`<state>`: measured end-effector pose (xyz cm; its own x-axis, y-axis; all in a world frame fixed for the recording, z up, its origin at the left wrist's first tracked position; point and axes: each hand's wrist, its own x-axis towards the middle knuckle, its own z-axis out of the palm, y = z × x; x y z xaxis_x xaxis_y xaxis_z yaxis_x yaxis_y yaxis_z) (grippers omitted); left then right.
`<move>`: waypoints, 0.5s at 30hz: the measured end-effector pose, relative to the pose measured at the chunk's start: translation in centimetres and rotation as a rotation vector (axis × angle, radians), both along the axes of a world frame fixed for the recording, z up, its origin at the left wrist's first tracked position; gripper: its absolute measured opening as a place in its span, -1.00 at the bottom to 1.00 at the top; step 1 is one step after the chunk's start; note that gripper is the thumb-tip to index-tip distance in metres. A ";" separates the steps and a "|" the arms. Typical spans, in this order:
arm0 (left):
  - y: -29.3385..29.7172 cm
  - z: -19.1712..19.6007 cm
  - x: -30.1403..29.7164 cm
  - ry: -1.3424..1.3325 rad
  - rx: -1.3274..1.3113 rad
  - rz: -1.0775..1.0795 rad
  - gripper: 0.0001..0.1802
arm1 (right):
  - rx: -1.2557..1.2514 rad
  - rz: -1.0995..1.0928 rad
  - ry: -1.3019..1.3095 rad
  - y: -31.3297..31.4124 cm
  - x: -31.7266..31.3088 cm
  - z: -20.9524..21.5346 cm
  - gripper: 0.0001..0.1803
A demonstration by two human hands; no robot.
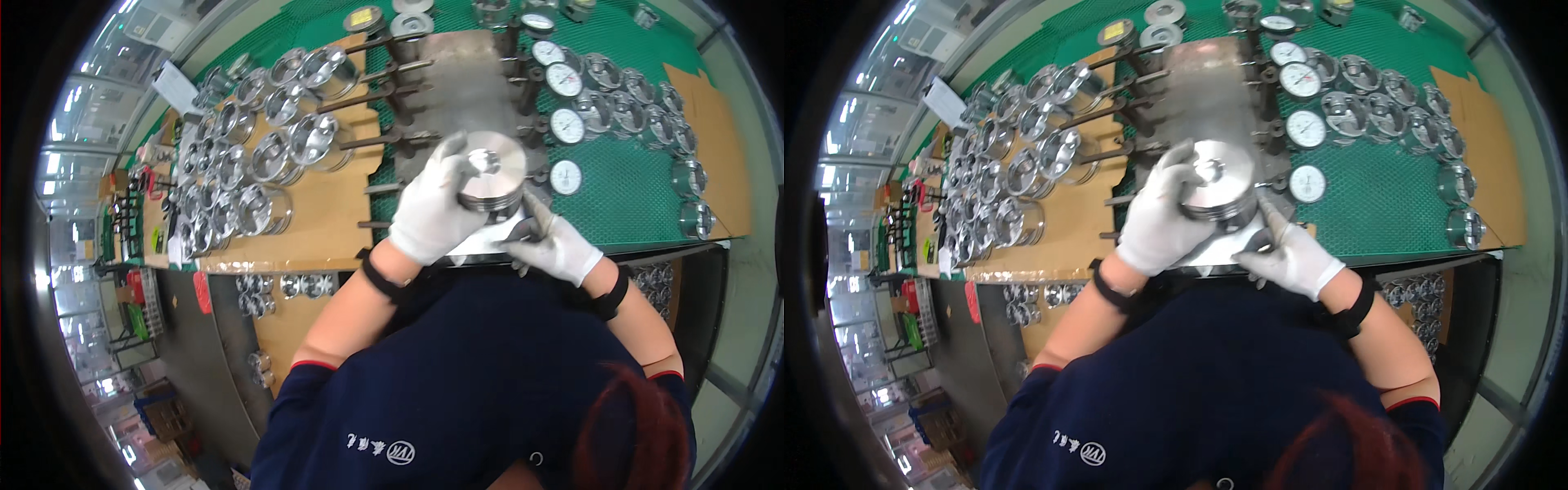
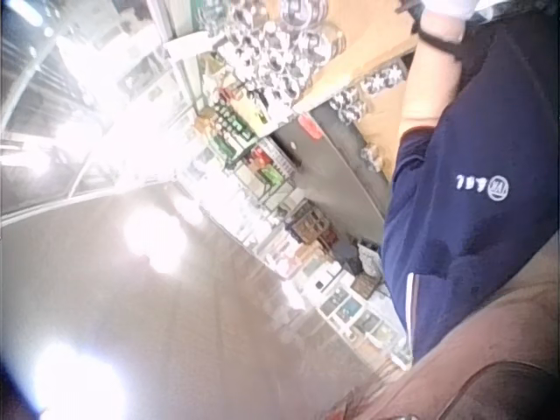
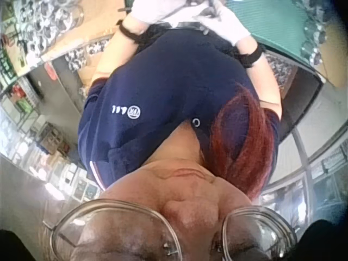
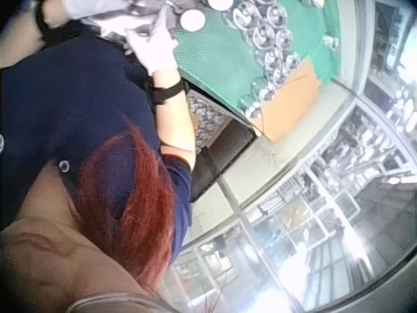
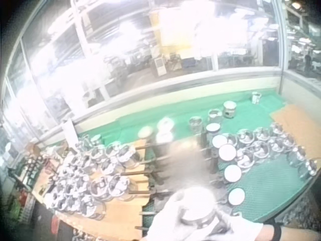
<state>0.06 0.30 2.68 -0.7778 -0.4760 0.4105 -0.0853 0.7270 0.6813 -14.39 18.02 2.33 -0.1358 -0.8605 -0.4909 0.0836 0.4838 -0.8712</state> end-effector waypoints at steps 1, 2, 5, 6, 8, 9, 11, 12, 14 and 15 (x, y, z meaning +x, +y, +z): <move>0.2 0.8 0.1 -0.004 0.071 -0.004 -0.47 | -0.127 -0.002 0.144 0.4 0.0 0.0 0.08; 0.7 1.6 0.4 -0.013 0.148 -0.010 -0.48 | -0.381 -0.043 0.307 0.7 -0.5 -1.1 -0.03; 2.3 4.2 1.3 -0.044 0.829 -0.345 -0.38 | -0.553 -0.224 0.284 1.8 -2.2 0.9 -0.37; 3.3 6.8 1.2 -0.080 1.190 -0.411 -0.34 | -0.454 -0.319 0.146 2.2 -3.1 2.5 -0.45; 3.3 6.7 0.5 0.196 0.744 -0.384 -0.29 | -0.344 -0.573 0.063 3.8 -5.2 3.1 -0.52; 2.4 6.7 0.8 0.167 0.573 -0.197 -0.31 | -0.308 -0.730 0.048 4.8 -6.3 2.8 -0.54; -1.3 5.0 2.8 0.142 0.327 0.202 -0.31 | -0.159 -0.832 0.097 8.4 -10.0 2.3 -0.57; -3.7 4.1 4.2 0.108 0.281 0.330 -0.29 | -0.169 -0.958 0.148 9.7 -11.7 1.5 -0.58; -10.2 0.3 10.3 -0.033 -0.121 0.584 -0.21 | -0.126 -1.147 0.251 11.1 -14.9 0.5 -0.61; -13.1 -1.7 15.0 -0.134 -0.158 0.670 -0.14 | 0.008 -1.096 0.322 11.9 -16.9 0.6 -0.64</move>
